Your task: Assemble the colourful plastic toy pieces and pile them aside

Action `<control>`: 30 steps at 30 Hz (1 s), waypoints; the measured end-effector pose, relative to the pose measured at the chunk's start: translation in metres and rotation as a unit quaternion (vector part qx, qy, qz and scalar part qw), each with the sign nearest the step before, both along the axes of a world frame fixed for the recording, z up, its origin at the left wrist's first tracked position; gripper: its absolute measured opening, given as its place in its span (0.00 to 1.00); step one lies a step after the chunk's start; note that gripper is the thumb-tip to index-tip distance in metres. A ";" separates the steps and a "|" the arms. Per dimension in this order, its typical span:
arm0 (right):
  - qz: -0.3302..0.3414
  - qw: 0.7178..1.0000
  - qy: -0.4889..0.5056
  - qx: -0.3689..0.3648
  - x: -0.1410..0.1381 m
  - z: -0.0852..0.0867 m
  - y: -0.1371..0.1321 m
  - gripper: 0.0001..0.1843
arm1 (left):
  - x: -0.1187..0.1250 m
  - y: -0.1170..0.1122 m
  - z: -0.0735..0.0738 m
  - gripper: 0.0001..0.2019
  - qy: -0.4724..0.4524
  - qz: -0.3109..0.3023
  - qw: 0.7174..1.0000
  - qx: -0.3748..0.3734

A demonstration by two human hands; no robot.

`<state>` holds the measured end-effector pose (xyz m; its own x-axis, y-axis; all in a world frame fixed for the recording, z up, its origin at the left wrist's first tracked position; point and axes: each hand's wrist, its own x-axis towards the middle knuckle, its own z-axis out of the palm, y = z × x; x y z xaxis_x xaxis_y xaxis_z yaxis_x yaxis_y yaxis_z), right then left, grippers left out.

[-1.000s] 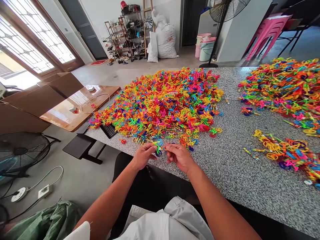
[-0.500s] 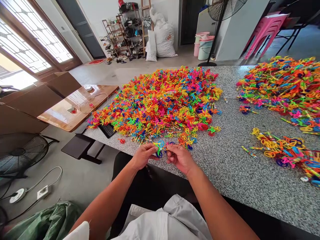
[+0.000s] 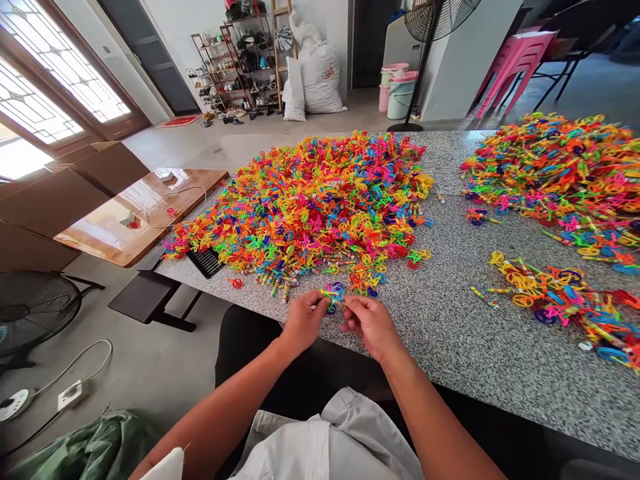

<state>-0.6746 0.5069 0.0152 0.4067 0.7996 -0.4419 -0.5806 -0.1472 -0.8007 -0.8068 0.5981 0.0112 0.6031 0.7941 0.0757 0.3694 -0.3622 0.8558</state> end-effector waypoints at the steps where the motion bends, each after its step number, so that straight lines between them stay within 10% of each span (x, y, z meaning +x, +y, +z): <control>1: -0.013 1.000 -0.010 -0.011 0.001 -0.005 -0.005 0.24 | 0.003 -0.004 -0.004 0.12 0.006 -0.018 1.000 0.013; 5: -0.146 0.986 -0.077 -0.030 0.041 -0.021 -0.029 0.20 | -0.002 0.006 -0.013 0.11 0.006 -0.014 0.999 0.041; 10: -0.463 0.885 -0.050 0.022 0.136 -0.021 -0.058 0.07 | -0.045 0.064 -0.006 0.14 0.173 0.152 0.961 0.153; 12: -0.477 0.877 -0.052 0.027 0.143 -0.015 -0.056 0.11 | -0.058 0.080 -0.005 0.18 0.237 0.131 0.946 0.181; 17: -0.100 0.942 -0.320 -0.024 0.054 -0.012 -0.008 0.15 | -0.053 0.085 -0.015 0.21 0.268 0.029 0.937 0.222; 25: 0.204 0.680 -0.697 -0.103 -0.021 -0.008 0.086 0.16 | -0.033 0.075 -0.030 0.26 0.136 -0.040 0.974 0.176; 30: 0.281 0.588 -0.743 -0.153 -0.019 -0.001 0.115 0.19 | -0.038 0.055 -0.023 0.12 0.139 0.038 0.967 0.212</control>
